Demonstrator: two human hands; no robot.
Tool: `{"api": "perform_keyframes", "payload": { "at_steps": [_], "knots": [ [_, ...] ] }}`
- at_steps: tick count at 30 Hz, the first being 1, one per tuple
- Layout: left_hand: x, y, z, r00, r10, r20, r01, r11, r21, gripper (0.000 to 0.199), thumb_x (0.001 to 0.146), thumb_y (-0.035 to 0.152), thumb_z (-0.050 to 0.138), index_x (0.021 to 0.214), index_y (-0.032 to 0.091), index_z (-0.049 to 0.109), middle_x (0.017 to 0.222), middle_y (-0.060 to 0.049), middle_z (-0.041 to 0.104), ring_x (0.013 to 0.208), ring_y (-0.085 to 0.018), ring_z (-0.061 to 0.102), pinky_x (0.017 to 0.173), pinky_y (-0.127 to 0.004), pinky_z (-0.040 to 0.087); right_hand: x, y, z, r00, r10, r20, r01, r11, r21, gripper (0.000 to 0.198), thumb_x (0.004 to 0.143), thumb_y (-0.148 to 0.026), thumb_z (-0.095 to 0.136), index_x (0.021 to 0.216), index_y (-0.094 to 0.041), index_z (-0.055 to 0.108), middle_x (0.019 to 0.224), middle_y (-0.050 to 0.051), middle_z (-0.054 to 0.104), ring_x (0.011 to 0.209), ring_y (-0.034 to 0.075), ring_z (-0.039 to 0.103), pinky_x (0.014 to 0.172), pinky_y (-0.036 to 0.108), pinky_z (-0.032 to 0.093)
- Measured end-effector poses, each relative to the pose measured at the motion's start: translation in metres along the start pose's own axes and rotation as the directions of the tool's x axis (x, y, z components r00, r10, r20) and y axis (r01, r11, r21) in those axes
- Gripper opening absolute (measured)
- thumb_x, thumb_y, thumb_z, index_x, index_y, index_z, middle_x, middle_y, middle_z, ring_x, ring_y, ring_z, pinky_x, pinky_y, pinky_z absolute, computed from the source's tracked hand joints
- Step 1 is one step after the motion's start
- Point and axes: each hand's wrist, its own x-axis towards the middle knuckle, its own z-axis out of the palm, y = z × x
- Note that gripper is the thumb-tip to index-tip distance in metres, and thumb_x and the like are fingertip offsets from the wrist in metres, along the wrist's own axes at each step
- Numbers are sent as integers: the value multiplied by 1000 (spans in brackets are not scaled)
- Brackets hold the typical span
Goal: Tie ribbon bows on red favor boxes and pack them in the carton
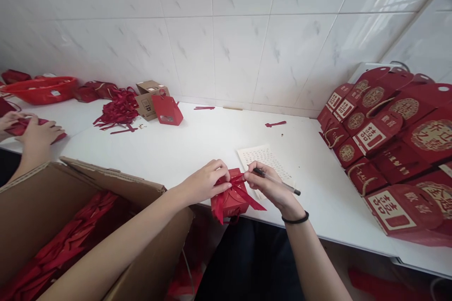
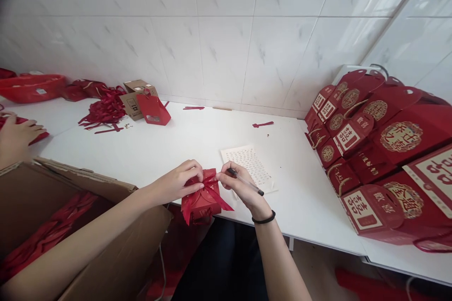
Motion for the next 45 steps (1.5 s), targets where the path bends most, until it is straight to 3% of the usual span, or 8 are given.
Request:
{"api": "perform_keyframes", "payload": {
  "at_steps": [7,14,20,26,32,41,45],
  "knots": [
    [-1,-1,-1,1000,-4,1,4,1000,-17,9,87,25,49,92,19,54,100,-5,49,96,-18,49,85,-33,43,3,3,6,998,27,-61,-23,998,66,34,76,-45,65,75,-19,44,60,-5,45,51,8,35,49,21,25],
    [0,-2,-2,999,37,-13,-39,992,-121,8,86,20,51,92,19,57,103,-5,50,102,-17,48,92,-31,41,6,-3,14,999,-48,-8,49,993,111,23,79,-36,61,77,-19,45,63,-4,45,57,10,39,56,23,30],
    [0,-4,-3,1000,12,16,-9,986,-167,7,86,21,53,91,20,58,103,-4,50,101,-16,49,90,-30,41,13,2,20,994,-98,-51,94,993,-65,11,81,-28,55,76,-19,50,61,-4,42,56,10,37,54,24,29],
    [-2,-7,-3,1000,25,3,-24,986,-165,10,86,22,53,94,19,60,103,-5,51,103,-17,48,92,-30,40,11,8,15,986,-127,-104,129,992,13,18,78,-35,61,77,-19,53,65,-3,47,59,12,42,58,25,33],
    [0,-4,-5,1000,2,21,2,983,-185,10,86,22,53,93,20,59,103,-5,51,104,-17,48,93,-31,40,7,13,9,992,-120,-31,123,984,129,22,80,-37,64,76,-20,49,67,-2,48,63,13,43,62,26,34],
    [-2,-4,-10,997,-48,56,58,980,-190,12,83,29,57,90,20,59,102,-5,52,103,-18,48,91,-31,40,5,15,5,992,-109,-62,112,993,33,19,81,-36,61,78,-20,50,66,-3,45,60,13,39,58,25,32],
    [-6,-1,-18,994,-104,18,105,980,-167,11,80,24,56,90,19,58,103,-5,51,102,-18,49,93,-31,39,7,12,5,993,-116,-36,118,993,31,17,79,-34,62,80,-21,51,70,-2,48,62,13,42,59,25,34]
  ]
}}
